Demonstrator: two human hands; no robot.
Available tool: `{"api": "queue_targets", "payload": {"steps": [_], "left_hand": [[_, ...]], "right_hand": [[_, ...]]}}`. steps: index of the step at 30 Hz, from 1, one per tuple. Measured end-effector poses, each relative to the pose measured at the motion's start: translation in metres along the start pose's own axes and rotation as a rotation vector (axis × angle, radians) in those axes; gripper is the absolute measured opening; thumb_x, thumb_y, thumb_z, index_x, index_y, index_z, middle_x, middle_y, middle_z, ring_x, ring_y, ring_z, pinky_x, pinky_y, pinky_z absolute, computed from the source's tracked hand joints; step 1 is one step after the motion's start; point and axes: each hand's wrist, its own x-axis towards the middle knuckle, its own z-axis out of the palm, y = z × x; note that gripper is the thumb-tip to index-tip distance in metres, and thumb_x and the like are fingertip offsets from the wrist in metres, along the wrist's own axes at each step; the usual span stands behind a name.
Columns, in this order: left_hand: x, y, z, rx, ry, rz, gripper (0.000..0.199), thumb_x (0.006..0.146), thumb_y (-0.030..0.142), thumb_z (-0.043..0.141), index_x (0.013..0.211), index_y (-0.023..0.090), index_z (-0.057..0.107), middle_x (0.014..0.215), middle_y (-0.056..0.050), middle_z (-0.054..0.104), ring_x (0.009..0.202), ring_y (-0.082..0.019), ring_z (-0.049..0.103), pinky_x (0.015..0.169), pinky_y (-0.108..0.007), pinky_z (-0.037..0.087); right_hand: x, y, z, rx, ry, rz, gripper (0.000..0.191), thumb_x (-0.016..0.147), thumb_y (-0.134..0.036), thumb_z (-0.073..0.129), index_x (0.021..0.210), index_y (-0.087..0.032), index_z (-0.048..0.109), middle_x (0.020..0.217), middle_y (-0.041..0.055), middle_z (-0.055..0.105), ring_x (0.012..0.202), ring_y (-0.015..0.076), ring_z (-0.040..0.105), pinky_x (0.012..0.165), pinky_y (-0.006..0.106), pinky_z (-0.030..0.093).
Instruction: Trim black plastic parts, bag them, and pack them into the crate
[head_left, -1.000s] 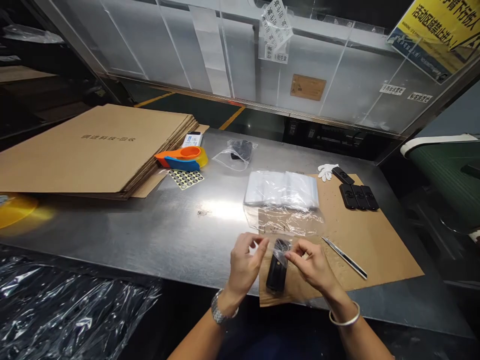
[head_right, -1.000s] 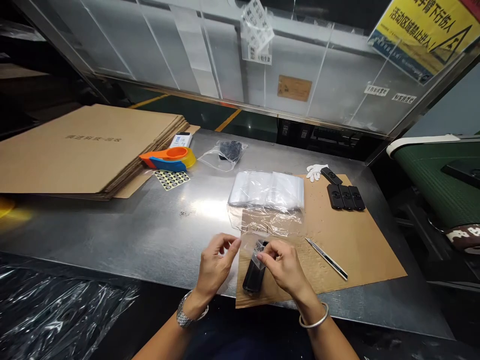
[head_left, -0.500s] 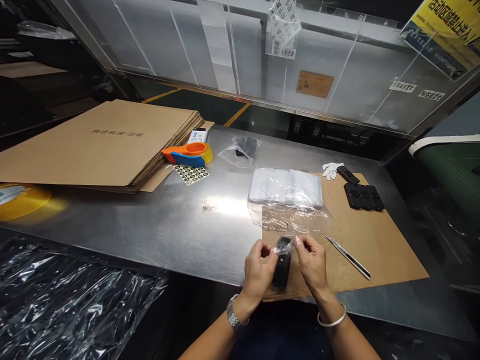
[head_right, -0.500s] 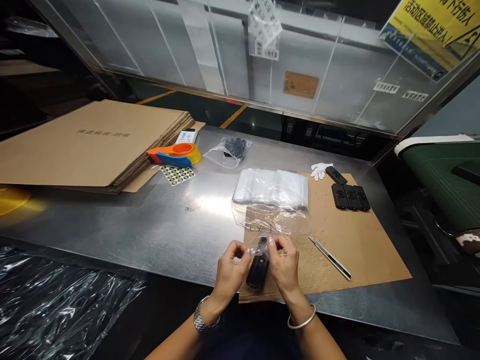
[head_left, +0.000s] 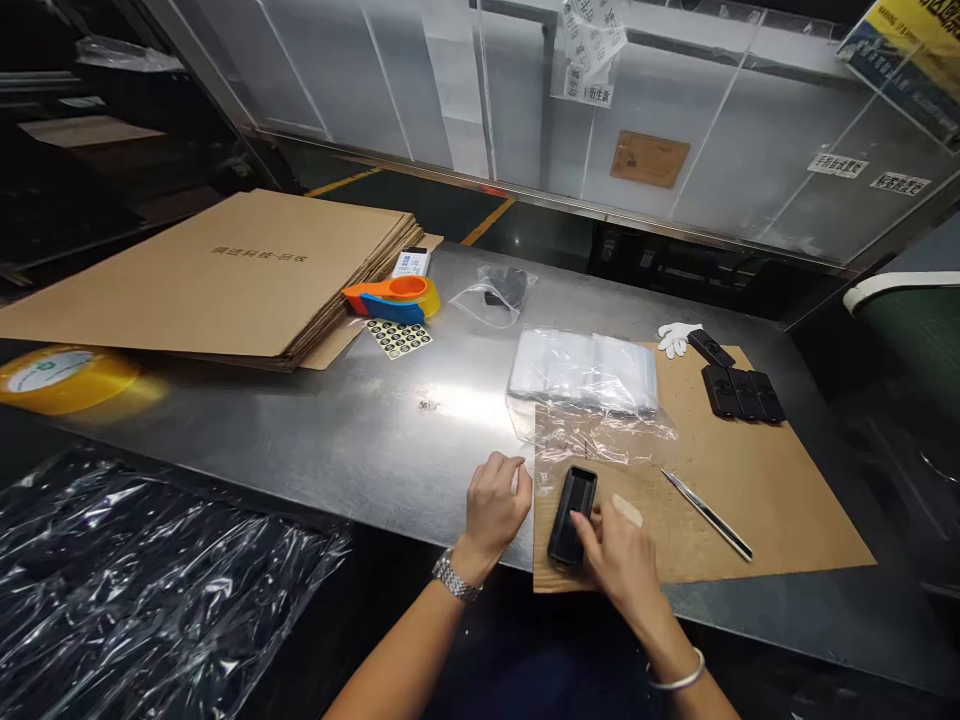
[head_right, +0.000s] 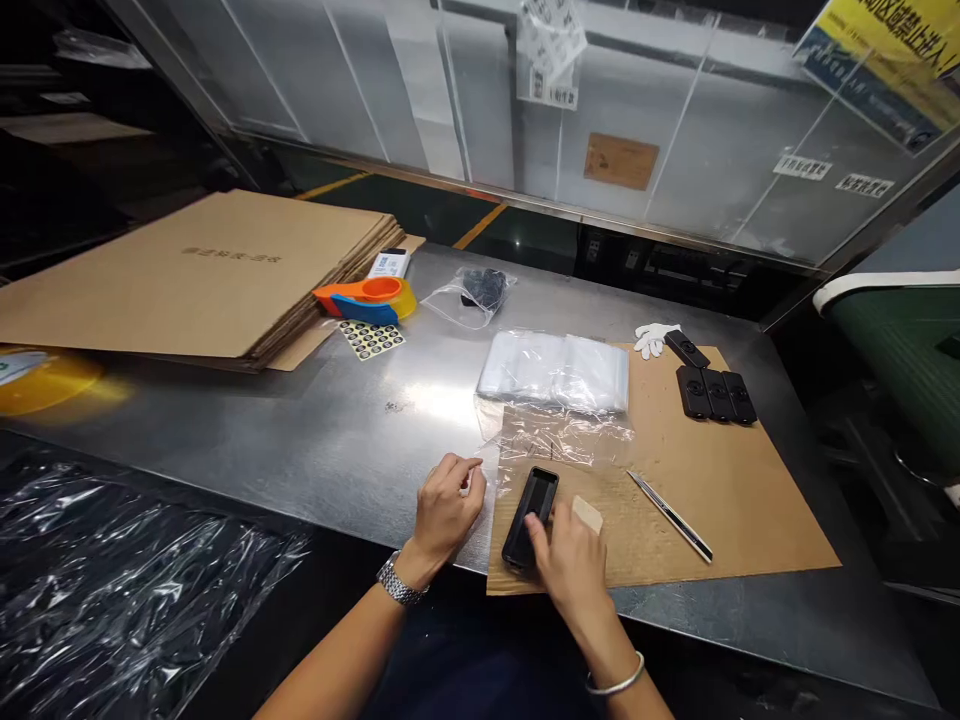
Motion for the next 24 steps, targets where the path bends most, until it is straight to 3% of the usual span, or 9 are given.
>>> {"api": "queue_targets", "payload": {"steps": [2,5,11,13,16,20,24], "left_hand": [[-0.004,-0.002,0.0,0.04,-0.005,-0.031,0.018,0.081,0.017,0.049,0.074,0.018,0.065,0.069,-0.005,0.052,0.068,-0.018,0.046,0.065,-0.032,0.037],[-0.007,-0.003,-0.001,0.066,-0.007,-0.063,0.021,0.083,0.023,0.05,0.068,0.018,0.064,0.076,-0.008,0.053,0.076,-0.021,0.046,0.07,-0.035,0.037],[-0.009,-0.004,0.0,-0.087,-0.204,0.03,0.02,0.087,0.023,0.046,0.081,0.019,0.064,0.07,-0.003,0.058,0.072,-0.017,0.052,0.066,-0.028,0.043],[-0.012,-0.005,0.0,-0.157,-0.266,0.059,0.018,0.087,0.022,0.047,0.082,0.019,0.064,0.071,-0.001,0.061,0.071,-0.014,0.055,0.064,-0.024,0.045],[-0.019,-0.007,0.0,-0.22,-0.304,0.072,0.017,0.088,0.019,0.046,0.087,0.019,0.063,0.078,0.0,0.064,0.073,-0.011,0.059,0.066,-0.021,0.048],[-0.034,-0.007,0.003,-0.205,-0.274,0.072,0.018,0.088,0.018,0.045,0.097,0.017,0.06,0.083,-0.004,0.064,0.078,-0.015,0.059,0.07,-0.026,0.048],[-0.044,0.003,0.008,-0.146,-0.229,0.121,0.022,0.089,0.018,0.042,0.1,0.014,0.06,0.078,-0.007,0.061,0.076,-0.018,0.054,0.068,-0.032,0.046]], "right_hand": [[-0.009,0.003,0.01,-0.08,-0.106,0.058,0.026,0.088,-0.036,0.042,0.084,-0.016,0.057,0.066,0.008,0.06,0.062,0.0216,0.06,0.055,0.028,0.038],[-0.017,0.008,0.01,-0.052,-0.141,0.075,0.026,0.091,-0.027,0.033,0.082,-0.016,0.055,0.062,0.006,0.059,0.057,0.0189,0.058,0.053,0.026,0.036],[-0.021,0.017,-0.008,0.375,-0.288,-0.158,0.039,0.093,-0.042,0.028,0.073,-0.018,0.052,0.062,-0.001,0.054,0.057,0.0111,0.051,0.051,0.019,0.036],[-0.02,0.018,-0.004,0.4,-0.328,-0.15,0.044,0.092,-0.045,0.03,0.066,-0.017,0.051,0.057,-0.0025,0.051,0.052,0.0099,0.049,0.047,0.018,0.034],[-0.017,0.021,0.007,0.313,-0.273,-0.058,0.045,0.091,-0.045,0.031,0.064,-0.017,0.052,0.052,-0.0024,0.05,0.048,0.0107,0.049,0.046,0.02,0.031],[-0.018,0.021,0.015,0.2,-0.148,0.028,0.038,0.09,-0.043,0.033,0.079,-0.019,0.059,0.061,0.0031,0.058,0.057,0.0167,0.056,0.05,0.023,0.029],[-0.02,0.016,0.019,0.171,-0.106,0.008,0.036,0.09,-0.043,0.034,0.085,-0.02,0.061,0.066,0.0063,0.063,0.061,0.0199,0.06,0.053,0.024,0.029]]}}
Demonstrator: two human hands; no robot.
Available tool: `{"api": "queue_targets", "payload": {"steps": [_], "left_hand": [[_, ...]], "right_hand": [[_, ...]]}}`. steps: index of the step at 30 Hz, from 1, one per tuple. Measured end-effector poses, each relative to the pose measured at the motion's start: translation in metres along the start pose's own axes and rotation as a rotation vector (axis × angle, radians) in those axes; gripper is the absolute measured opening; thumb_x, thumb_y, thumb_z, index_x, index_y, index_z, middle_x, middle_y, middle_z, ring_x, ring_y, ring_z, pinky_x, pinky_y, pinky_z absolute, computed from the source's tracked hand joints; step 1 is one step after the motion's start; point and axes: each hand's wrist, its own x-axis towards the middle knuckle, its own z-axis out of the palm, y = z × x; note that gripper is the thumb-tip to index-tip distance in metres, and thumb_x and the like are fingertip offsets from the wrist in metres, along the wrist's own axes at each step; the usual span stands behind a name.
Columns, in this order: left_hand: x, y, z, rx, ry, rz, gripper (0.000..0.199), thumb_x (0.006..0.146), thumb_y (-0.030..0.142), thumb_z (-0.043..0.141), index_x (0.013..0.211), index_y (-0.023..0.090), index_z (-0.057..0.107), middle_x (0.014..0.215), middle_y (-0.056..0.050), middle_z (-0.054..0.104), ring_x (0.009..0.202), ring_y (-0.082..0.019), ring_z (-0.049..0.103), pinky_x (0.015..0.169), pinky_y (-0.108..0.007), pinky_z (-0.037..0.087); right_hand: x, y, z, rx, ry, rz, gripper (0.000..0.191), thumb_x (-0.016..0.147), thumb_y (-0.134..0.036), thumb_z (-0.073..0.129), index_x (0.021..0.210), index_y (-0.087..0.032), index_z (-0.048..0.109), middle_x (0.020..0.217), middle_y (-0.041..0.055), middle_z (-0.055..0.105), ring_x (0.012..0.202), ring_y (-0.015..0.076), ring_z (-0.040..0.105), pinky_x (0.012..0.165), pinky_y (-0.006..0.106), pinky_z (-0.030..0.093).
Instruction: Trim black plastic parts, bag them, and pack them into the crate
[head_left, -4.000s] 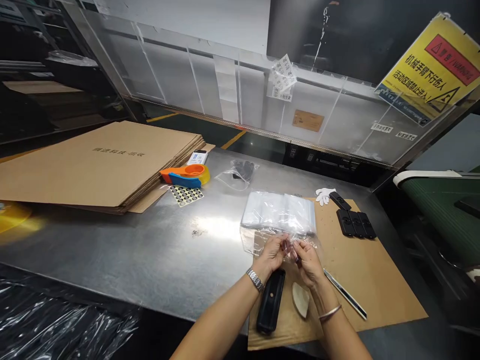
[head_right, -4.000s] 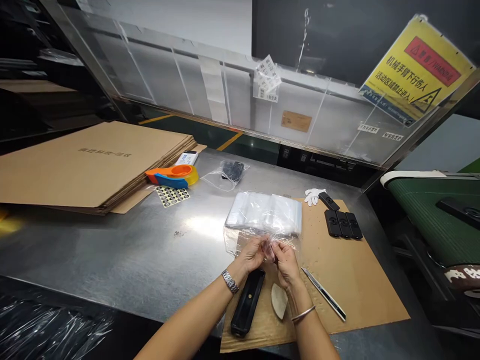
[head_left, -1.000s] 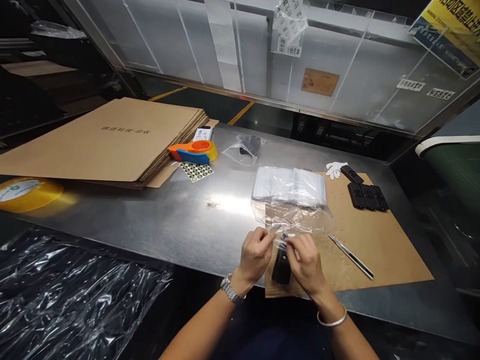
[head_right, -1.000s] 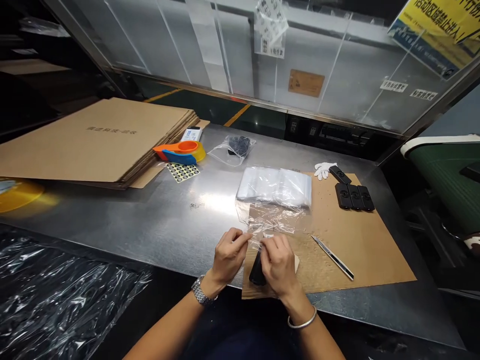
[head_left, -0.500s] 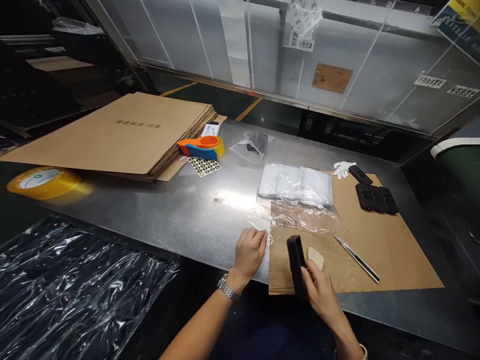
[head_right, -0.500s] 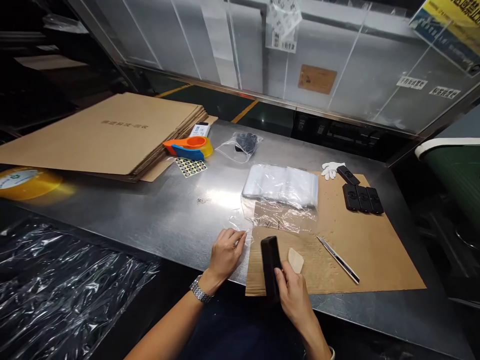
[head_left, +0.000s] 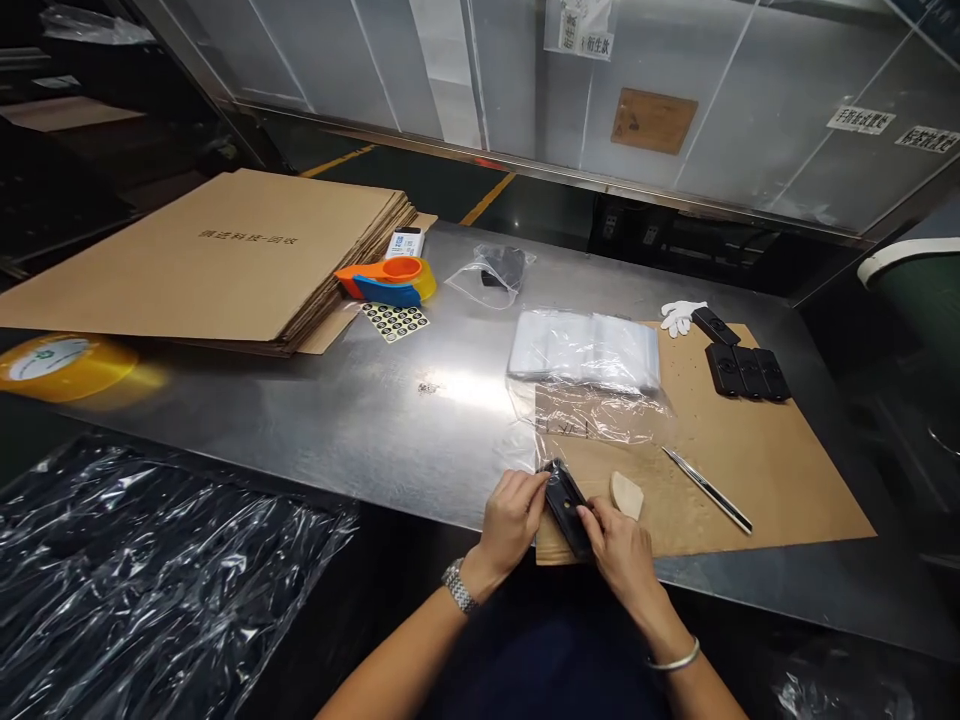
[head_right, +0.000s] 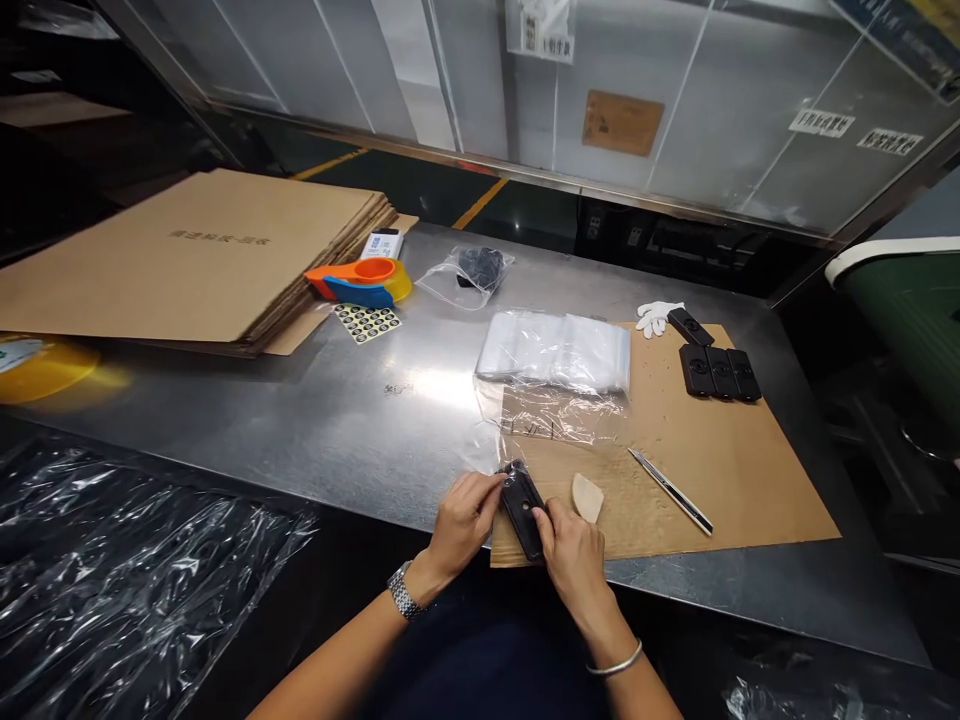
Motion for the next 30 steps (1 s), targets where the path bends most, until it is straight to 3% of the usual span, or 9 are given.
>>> {"api": "queue_targets", "payload": {"steps": [4,7,11,14,19,24,27,30], "left_hand": [[0.001,0.014,-0.001,0.037,-0.054,0.145,0.021,0.087,0.019,0.046,0.098,0.018,0.063,0.071,-0.005,0.057,0.07,-0.017,0.049,0.062,-0.03,0.042],[0.005,0.017,-0.01,0.034,-0.088,0.24,0.02,0.085,0.02,0.049,0.097,0.022,0.064,0.07,-0.003,0.056,0.067,-0.016,0.048,0.06,-0.028,0.04],[0.009,0.01,-0.021,0.028,-0.017,0.209,0.023,0.087,0.014,0.043,0.101,0.015,0.062,0.071,-0.005,0.055,0.069,-0.016,0.048,0.061,-0.029,0.042],[0.006,0.011,-0.021,0.021,0.007,0.225,0.024,0.086,0.012,0.044,0.102,0.014,0.061,0.07,-0.005,0.055,0.068,-0.016,0.047,0.06,-0.028,0.041],[-0.004,0.028,-0.017,-0.005,-0.083,0.468,0.026,0.084,0.011,0.044,0.104,0.016,0.061,0.07,-0.004,0.057,0.065,-0.015,0.048,0.056,-0.028,0.04],[0.008,0.027,-0.031,0.004,-0.039,0.109,0.022,0.088,0.016,0.042,0.098,0.016,0.061,0.072,-0.005,0.059,0.069,-0.016,0.051,0.062,-0.03,0.044],[0.018,0.025,-0.044,-0.02,-0.053,0.039,0.021,0.088,0.019,0.042,0.094,0.018,0.062,0.073,-0.005,0.061,0.07,-0.016,0.053,0.064,-0.03,0.044],[0.026,0.029,-0.058,-0.083,0.001,-0.024,0.02,0.087,0.019,0.044,0.093,0.018,0.063,0.073,-0.004,0.061,0.071,-0.016,0.053,0.065,-0.031,0.043]], "right_hand": [[0.003,0.002,0.001,0.054,-0.001,-0.064,0.035,0.09,-0.042,0.036,0.09,-0.019,0.062,0.075,0.0077,0.066,0.069,0.0203,0.063,0.057,0.024,0.035],[0.007,0.005,-0.001,0.134,-0.004,-0.075,0.035,0.09,-0.042,0.035,0.092,-0.018,0.061,0.073,0.0057,0.067,0.064,0.0169,0.062,0.055,0.022,0.037],[0.009,0.005,0.0,0.245,-0.007,-0.055,0.039,0.091,-0.044,0.031,0.087,-0.017,0.06,0.063,0.0019,0.065,0.048,0.0119,0.056,0.043,0.019,0.035],[0.007,0.001,0.003,0.269,0.032,-0.022,0.037,0.091,-0.044,0.033,0.094,-0.016,0.057,0.058,0.001,0.063,0.047,0.013,0.055,0.044,0.02,0.035],[0.007,-0.013,-0.001,0.065,0.107,-0.01,0.041,0.09,-0.04,0.032,0.113,-0.011,0.05,0.067,0.0076,0.064,0.059,0.0209,0.06,0.052,0.026,0.036],[0.014,-0.026,-0.028,0.01,-0.058,-0.102,0.035,0.091,-0.037,0.032,0.08,-0.019,0.06,0.055,0.0014,0.06,0.049,0.0142,0.054,0.049,0.022,0.031],[0.022,-0.037,-0.046,-0.021,-0.142,-0.193,0.041,0.09,-0.039,0.036,0.059,-0.02,0.055,0.049,0.0004,0.056,0.047,0.0122,0.051,0.047,0.022,0.027],[0.033,-0.052,-0.062,-0.187,-0.117,-0.236,0.041,0.089,-0.038,0.039,0.055,-0.019,0.053,0.049,0.0025,0.056,0.048,0.0133,0.051,0.047,0.023,0.026]]}}
